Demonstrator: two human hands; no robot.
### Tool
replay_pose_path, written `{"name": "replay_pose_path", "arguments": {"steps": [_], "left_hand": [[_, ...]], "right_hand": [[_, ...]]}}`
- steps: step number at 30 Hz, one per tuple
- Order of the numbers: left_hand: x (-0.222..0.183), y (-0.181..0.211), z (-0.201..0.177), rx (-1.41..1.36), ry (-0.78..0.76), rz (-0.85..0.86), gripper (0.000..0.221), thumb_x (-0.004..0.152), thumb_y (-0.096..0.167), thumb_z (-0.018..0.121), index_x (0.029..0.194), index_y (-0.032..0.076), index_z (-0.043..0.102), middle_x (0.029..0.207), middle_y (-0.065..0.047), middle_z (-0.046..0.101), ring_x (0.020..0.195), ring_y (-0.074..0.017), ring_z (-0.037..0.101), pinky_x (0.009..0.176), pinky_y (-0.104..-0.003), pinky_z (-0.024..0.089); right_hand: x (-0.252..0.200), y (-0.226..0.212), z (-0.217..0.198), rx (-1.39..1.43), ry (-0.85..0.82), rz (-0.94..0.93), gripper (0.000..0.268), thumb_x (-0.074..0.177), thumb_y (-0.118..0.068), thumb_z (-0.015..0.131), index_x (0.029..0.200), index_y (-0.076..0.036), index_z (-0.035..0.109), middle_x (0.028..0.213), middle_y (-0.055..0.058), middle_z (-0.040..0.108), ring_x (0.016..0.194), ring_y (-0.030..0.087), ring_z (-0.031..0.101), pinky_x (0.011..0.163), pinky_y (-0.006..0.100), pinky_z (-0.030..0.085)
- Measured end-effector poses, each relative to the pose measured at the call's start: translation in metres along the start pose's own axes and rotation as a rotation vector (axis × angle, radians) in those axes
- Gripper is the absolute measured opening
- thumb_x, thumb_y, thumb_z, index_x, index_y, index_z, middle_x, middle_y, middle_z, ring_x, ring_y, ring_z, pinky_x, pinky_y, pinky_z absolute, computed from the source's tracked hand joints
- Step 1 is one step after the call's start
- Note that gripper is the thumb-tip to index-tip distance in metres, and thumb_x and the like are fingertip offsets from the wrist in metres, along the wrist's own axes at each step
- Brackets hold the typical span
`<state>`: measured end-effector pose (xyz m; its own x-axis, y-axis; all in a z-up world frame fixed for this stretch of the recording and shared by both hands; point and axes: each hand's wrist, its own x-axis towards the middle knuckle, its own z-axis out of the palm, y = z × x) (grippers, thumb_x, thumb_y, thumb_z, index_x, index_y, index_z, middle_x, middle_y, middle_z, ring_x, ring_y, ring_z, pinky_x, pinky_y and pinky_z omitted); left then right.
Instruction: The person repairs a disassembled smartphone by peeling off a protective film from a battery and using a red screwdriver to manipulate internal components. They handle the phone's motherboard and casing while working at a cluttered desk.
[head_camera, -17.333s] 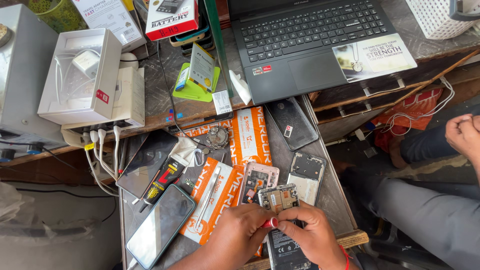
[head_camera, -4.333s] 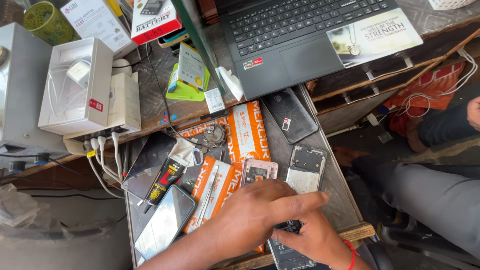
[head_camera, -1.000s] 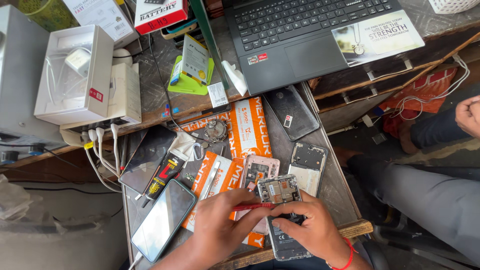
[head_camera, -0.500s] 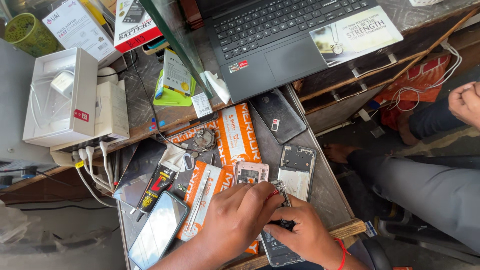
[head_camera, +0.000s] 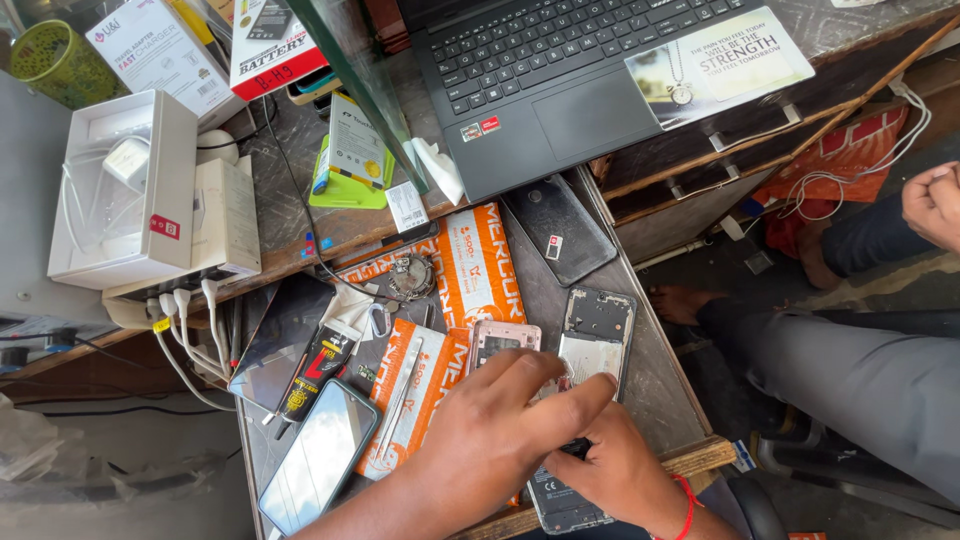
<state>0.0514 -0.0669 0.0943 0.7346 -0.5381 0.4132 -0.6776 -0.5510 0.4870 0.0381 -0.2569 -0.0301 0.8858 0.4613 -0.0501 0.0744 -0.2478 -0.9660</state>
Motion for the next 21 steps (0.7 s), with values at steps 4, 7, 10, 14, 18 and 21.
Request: {"name": "replay_pose_path", "arguments": {"steps": [4,7,10,14,18,21], "left_hand": [[0.000,-0.004,0.001,-0.163,-0.077,-0.032,0.048,0.087,0.006,0.065,0.135,0.011,0.062,0.111,-0.011,0.069,0.103,-0.0308,0.071,0.084,-0.040,0.059],[-0.001,-0.010,0.013,-0.143,-0.083,-0.099,0.044,0.085,0.006,0.068,0.129,0.009,0.066,0.107,-0.012,0.070,0.096,-0.0323,0.071,0.078,-0.041,0.057],[-0.005,-0.019,0.021,-0.119,-0.029,-0.104,0.041,0.082,0.006,0.072,0.122,0.007,0.067,0.107,-0.012,0.071,0.093,-0.0317,0.071,0.076,-0.041,0.057],[-0.008,-0.024,0.020,-0.122,0.101,-0.108,0.033,0.084,0.001,0.071,0.116,0.008,0.068,0.106,-0.009,0.073,0.095,-0.0297,0.073,0.081,-0.039,0.058],[-0.009,-0.024,0.013,-0.323,0.191,-0.242,0.017,0.093,0.009,0.072,0.109,0.006,0.066,0.102,-0.010,0.075,0.089,-0.0260,0.074,0.075,-0.036,0.059],[-0.019,-0.028,0.006,-0.639,0.245,-0.369,0.013,0.102,0.012,0.063,0.110,0.005,0.055,0.113,-0.014,0.075,0.094,-0.0236,0.075,0.081,-0.037,0.060]], "right_hand": [[0.000,0.003,0.002,0.008,0.007,-0.056,0.023,0.071,-0.004,0.080,0.094,-0.002,0.075,0.092,0.010,0.080,0.088,0.023,0.080,0.075,0.035,0.060],[-0.001,0.003,0.003,-0.018,-0.010,-0.099,0.019,0.074,-0.006,0.083,0.092,-0.005,0.079,0.092,0.010,0.080,0.087,0.023,0.080,0.074,0.034,0.060],[0.004,-0.002,0.003,-0.059,0.024,-0.118,0.017,0.072,-0.007,0.086,0.088,-0.007,0.081,0.093,0.011,0.076,0.086,0.025,0.077,0.072,0.035,0.059],[0.001,-0.012,0.001,-0.015,0.041,-0.124,0.017,0.072,-0.005,0.084,0.089,-0.007,0.081,0.097,0.011,0.074,0.090,0.026,0.075,0.075,0.035,0.058],[0.005,-0.015,-0.002,0.074,-0.012,-0.141,0.015,0.077,-0.005,0.082,0.091,-0.007,0.080,0.101,0.010,0.076,0.093,0.023,0.076,0.080,0.034,0.059],[0.002,-0.012,-0.003,0.068,-0.004,-0.040,0.015,0.076,-0.005,0.082,0.090,-0.008,0.081,0.100,0.008,0.078,0.090,0.021,0.077,0.079,0.032,0.059]]}}
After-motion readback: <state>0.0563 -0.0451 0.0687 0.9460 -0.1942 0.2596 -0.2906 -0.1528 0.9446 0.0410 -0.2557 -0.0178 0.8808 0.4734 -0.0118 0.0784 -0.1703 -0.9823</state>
